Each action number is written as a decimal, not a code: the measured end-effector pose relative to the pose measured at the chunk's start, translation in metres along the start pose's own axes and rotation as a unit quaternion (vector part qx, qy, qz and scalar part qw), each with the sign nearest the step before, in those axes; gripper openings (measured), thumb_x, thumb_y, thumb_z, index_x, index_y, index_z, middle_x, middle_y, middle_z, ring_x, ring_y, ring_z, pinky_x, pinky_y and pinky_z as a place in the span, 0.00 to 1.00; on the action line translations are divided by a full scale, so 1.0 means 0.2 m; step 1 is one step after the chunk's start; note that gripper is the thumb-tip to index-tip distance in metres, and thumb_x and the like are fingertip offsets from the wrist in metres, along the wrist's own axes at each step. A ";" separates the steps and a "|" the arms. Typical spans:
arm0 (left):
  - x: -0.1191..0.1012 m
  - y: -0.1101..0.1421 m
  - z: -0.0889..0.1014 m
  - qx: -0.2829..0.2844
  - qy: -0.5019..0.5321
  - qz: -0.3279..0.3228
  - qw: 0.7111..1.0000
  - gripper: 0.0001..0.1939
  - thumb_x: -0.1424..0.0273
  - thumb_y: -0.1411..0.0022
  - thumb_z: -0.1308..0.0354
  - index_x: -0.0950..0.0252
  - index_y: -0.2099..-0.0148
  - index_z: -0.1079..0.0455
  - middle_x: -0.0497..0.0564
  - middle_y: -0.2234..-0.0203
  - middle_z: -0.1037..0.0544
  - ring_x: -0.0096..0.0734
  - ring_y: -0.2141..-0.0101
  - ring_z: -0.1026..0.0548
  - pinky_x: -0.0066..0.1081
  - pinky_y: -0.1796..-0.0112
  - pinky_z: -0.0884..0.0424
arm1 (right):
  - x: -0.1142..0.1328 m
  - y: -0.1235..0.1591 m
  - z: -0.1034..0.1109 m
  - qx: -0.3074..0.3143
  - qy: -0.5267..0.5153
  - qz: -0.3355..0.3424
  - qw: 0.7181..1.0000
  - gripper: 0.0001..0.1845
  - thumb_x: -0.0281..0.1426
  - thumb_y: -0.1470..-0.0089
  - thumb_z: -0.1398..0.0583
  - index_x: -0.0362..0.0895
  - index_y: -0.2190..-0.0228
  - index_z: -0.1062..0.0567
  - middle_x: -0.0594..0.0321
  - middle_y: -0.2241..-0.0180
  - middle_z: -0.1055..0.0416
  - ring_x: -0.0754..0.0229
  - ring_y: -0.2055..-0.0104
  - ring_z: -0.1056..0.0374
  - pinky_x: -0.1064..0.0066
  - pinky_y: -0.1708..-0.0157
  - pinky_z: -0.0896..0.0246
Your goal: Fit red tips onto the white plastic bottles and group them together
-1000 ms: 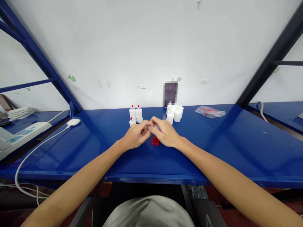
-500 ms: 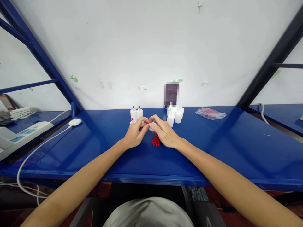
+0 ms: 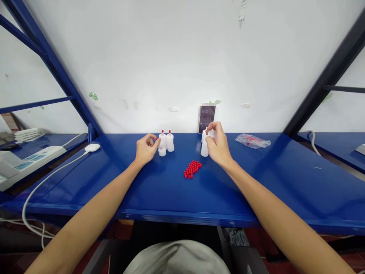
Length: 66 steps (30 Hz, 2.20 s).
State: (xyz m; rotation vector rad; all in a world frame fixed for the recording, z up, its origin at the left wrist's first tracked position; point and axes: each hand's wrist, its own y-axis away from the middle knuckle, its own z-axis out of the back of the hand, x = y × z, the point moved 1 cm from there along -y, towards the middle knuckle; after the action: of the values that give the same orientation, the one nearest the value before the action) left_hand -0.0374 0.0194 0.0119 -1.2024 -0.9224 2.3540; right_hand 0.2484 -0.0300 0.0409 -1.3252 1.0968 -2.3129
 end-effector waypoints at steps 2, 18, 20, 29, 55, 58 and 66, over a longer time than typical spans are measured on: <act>0.01 0.00 -0.01 0.017 -0.016 -0.002 1.000 0.12 0.60 0.41 0.42 0.64 0.69 0.32 0.39 0.86 0.40 0.21 0.83 0.41 0.26 0.74 0.43 | 0.00 0.00 0.00 0.002 0.018 -0.009 1.000 0.16 0.24 0.57 0.48 0.48 0.63 0.35 0.61 0.61 0.31 0.56 0.64 0.35 0.65 0.66 0.39; -0.17 0.07 -0.01 0.080 0.002 -0.153 0.985 0.06 0.69 0.38 0.47 0.64 0.66 0.32 0.40 0.85 0.41 0.21 0.82 0.39 0.25 0.74 0.41 | -0.07 -0.02 -0.01 0.050 0.159 0.010 0.986 0.13 0.28 0.56 0.40 0.46 0.64 0.25 0.55 0.61 0.27 0.50 0.61 0.30 0.57 0.59 0.34; -0.22 0.10 -0.04 0.160 -0.007 -0.179 0.971 0.06 0.70 0.37 0.48 0.64 0.62 0.30 0.41 0.84 0.37 0.22 0.81 0.37 0.25 0.73 0.40 | -0.07 -0.02 -0.01 0.056 0.165 0.019 0.984 0.13 0.28 0.56 0.40 0.46 0.64 0.25 0.55 0.61 0.27 0.48 0.60 0.30 0.57 0.59 0.35; -0.31 0.20 -0.16 0.409 -0.028 -0.248 0.878 0.21 0.71 0.29 0.56 0.61 0.37 0.37 0.54 0.59 0.29 0.34 0.59 0.28 0.34 0.54 0.32 | -0.09 -0.02 -0.01 0.054 0.182 0.021 0.982 0.13 0.29 0.56 0.39 0.47 0.64 0.25 0.55 0.61 0.27 0.47 0.59 0.31 0.56 0.58 0.38; -0.28 0.20 -0.19 0.401 -0.047 -0.228 0.886 0.19 0.71 0.29 0.56 0.60 0.41 0.34 0.52 0.61 0.31 0.32 0.63 0.28 0.32 0.59 0.31 | -0.01 0.04 -0.05 0.062 0.159 -0.016 0.985 0.09 0.36 0.53 0.37 0.46 0.68 0.24 0.61 0.71 0.24 0.51 0.67 0.27 0.63 0.65 0.36; -0.27 0.19 -0.19 0.402 -0.046 -0.229 0.885 0.19 0.72 0.29 0.57 0.60 0.42 0.33 0.52 0.62 0.31 0.32 0.63 0.29 0.32 0.59 0.31 | -0.02 0.05 -0.07 0.068 0.120 -0.021 0.990 0.10 0.35 0.52 0.38 0.46 0.67 0.25 0.61 0.70 0.24 0.53 0.67 0.27 0.63 0.65 0.35; -0.27 0.19 -0.20 0.401 -0.033 -0.206 0.892 0.17 0.71 0.29 0.56 0.62 0.45 0.31 0.53 0.62 0.31 0.31 0.64 0.29 0.33 0.58 0.30 | -0.05 0.07 -0.14 0.113 -0.129 -0.134 0.976 0.15 0.36 0.51 0.39 0.45 0.60 0.26 0.60 0.64 0.23 0.53 0.61 0.26 0.59 0.58 0.32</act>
State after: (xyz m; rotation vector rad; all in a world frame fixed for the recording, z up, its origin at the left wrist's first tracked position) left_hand 0.0261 -0.0233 0.0007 -0.5232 -0.1225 2.0677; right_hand 0.2291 -0.0211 0.0153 -1.7040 0.5866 -2.2738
